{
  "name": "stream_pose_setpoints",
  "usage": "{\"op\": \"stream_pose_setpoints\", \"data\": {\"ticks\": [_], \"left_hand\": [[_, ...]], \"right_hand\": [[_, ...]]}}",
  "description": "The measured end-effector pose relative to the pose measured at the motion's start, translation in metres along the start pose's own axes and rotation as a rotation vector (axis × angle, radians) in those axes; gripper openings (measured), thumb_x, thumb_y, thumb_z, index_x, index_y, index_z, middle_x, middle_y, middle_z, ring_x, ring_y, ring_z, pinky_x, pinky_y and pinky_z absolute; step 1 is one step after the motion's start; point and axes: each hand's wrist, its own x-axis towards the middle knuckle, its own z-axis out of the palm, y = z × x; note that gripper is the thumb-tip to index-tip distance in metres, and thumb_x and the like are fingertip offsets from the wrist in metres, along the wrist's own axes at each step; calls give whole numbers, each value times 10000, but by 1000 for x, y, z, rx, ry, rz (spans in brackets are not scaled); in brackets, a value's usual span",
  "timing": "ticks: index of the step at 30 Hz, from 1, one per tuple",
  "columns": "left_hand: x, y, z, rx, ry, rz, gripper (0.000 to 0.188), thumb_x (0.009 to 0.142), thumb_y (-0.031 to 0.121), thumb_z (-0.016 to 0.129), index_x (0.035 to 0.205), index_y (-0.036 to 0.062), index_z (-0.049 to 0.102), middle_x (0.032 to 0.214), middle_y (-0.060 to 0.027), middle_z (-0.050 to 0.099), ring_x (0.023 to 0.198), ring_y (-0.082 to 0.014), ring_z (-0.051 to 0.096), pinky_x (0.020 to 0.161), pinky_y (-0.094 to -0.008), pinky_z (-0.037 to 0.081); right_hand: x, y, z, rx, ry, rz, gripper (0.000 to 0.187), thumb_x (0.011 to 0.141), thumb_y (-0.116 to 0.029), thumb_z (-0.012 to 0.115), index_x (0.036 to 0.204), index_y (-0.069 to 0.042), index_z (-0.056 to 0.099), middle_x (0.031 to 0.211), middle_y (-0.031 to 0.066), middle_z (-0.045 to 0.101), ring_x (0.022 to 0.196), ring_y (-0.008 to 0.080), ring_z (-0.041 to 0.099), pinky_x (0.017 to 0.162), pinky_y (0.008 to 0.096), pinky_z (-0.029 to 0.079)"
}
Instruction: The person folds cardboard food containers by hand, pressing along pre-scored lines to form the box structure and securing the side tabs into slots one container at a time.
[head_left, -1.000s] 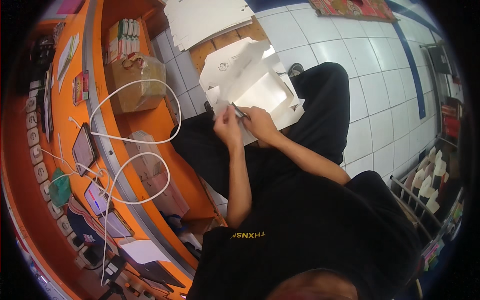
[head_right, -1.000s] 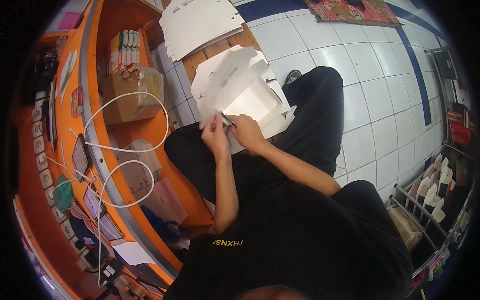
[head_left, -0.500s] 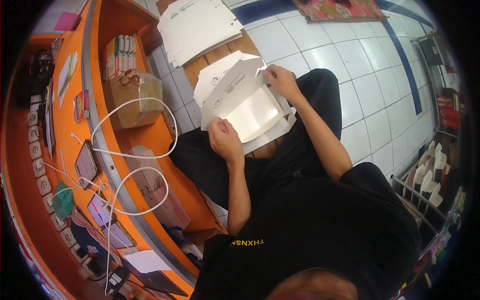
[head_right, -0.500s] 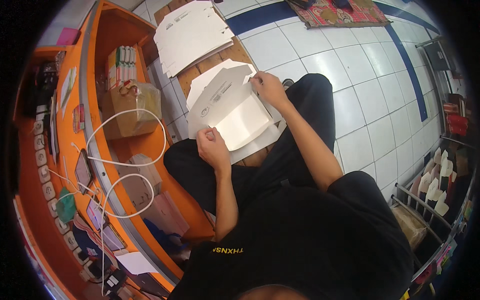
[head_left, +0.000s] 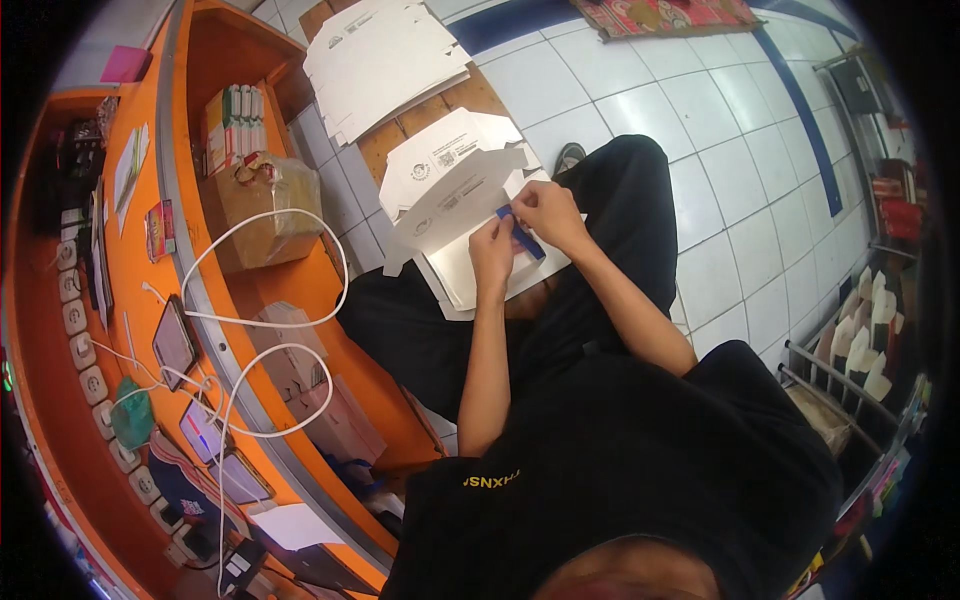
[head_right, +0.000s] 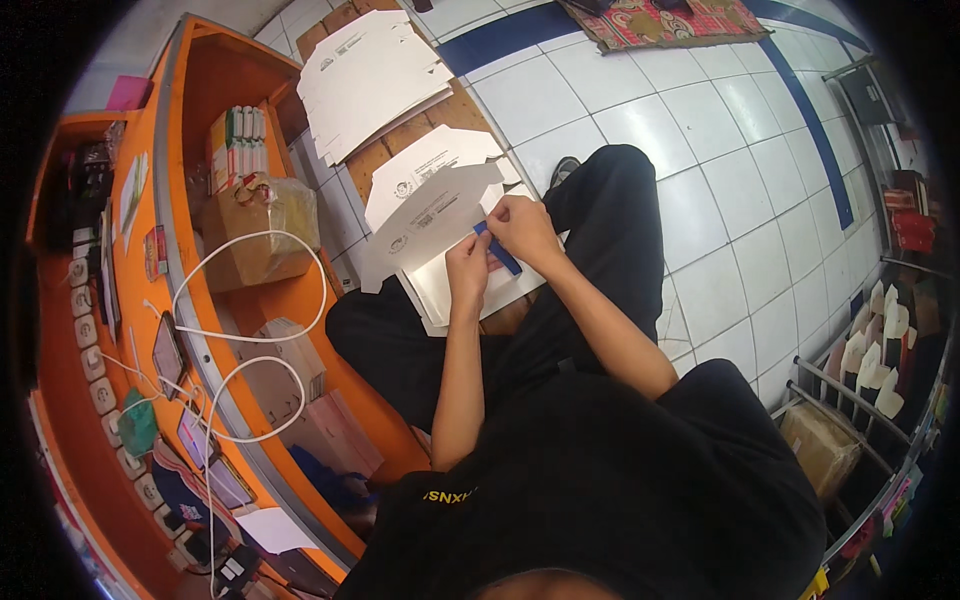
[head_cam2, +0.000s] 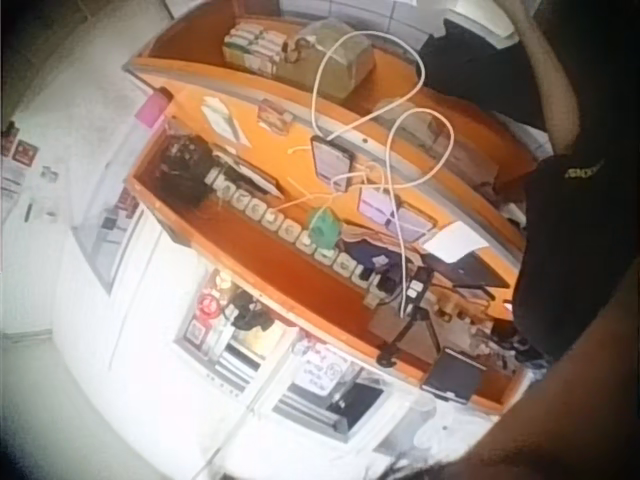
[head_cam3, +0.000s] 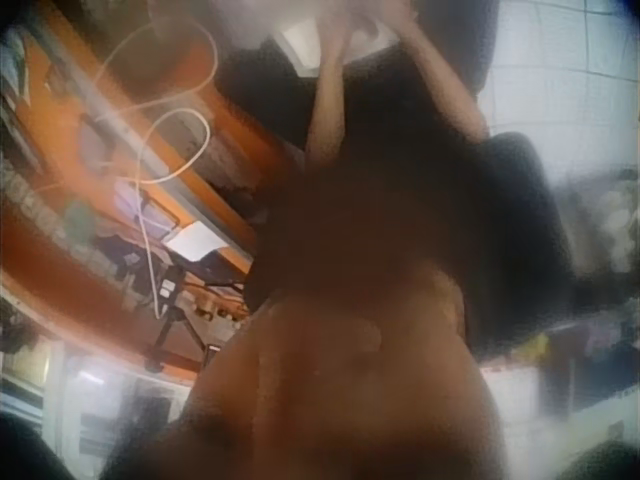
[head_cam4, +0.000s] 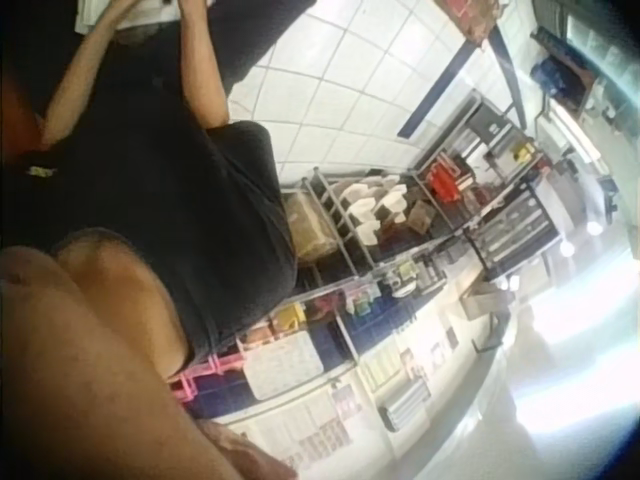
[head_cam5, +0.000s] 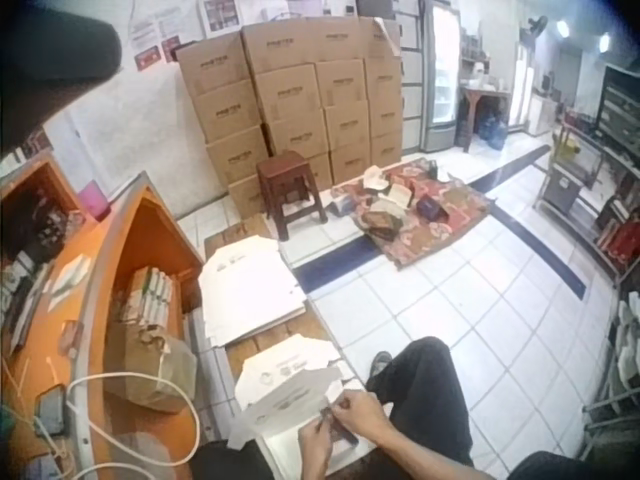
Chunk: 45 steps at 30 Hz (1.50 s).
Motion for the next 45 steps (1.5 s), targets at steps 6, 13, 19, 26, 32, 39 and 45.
{"op": "stream_pose_setpoints", "data": {"ticks": [6,13,19,26,32,39,45], "left_hand": [[2,2,-2,-122,-29,20,316,1069,191,580,1117,-91,713,950,-145,724,732,-211,729,636,-326,637],[-58,79,-17,179,129,317,359,1092,229,551,1145,-93,701,1019,-160,747,829,-217,752,732,-322,598],[-98,118,-95,123,569,520,275,1073,160,547,1079,-69,700,978,-125,747,799,-130,664,779,-288,549],[-50,1,-91,804,485,-50,723,1012,376,594,1485,-140,413,1419,-328,526,1292,-461,562,1095,-491,456],[-70,-28,-73,832,623,251,796,984,301,647,1539,-135,279,1477,-337,466,1367,-474,489,1139,-499,422],[-73,8,-58,512,512,301,500,927,48,644,1408,-21,526,1335,-253,619,1245,-427,599,1066,-485,470],[-70,-17,-60,792,349,381,573,936,107,658,1451,-81,491,1483,-288,515,1388,-446,481,1172,-502,382]], "right_hand": [[-17,22,14,-247,150,-391,269,885,-205,701,993,42,695,733,212,702,666,280,709,638,403,548],[-2,18,-25,339,-490,329,509,997,-328,517,1478,-162,520,993,48,609,845,133,585,564,303,505],[130,-46,-171,977,285,182,883,957,-701,557,1560,-78,392,1565,299,349,1132,387,638,940,518,545],[25,67,-56,-373,36,14,819,923,-503,710,1468,67,490,1255,351,622,1225,484,600,1058,507,487],[-47,23,4,-381,106,-91,743,938,-256,714,1536,43,389,1409,339,500,1267,497,527,1091,514,442],[-39,21,-10,-584,52,-143,508,954,-116,662,1435,-56,510,1203,202,665,1178,408,604,1044,507,465],[-48,7,3,-173,-111,-42,556,959,-167,665,1482,-72,500,1281,202,674,1264,359,606,1133,537,383]]}}
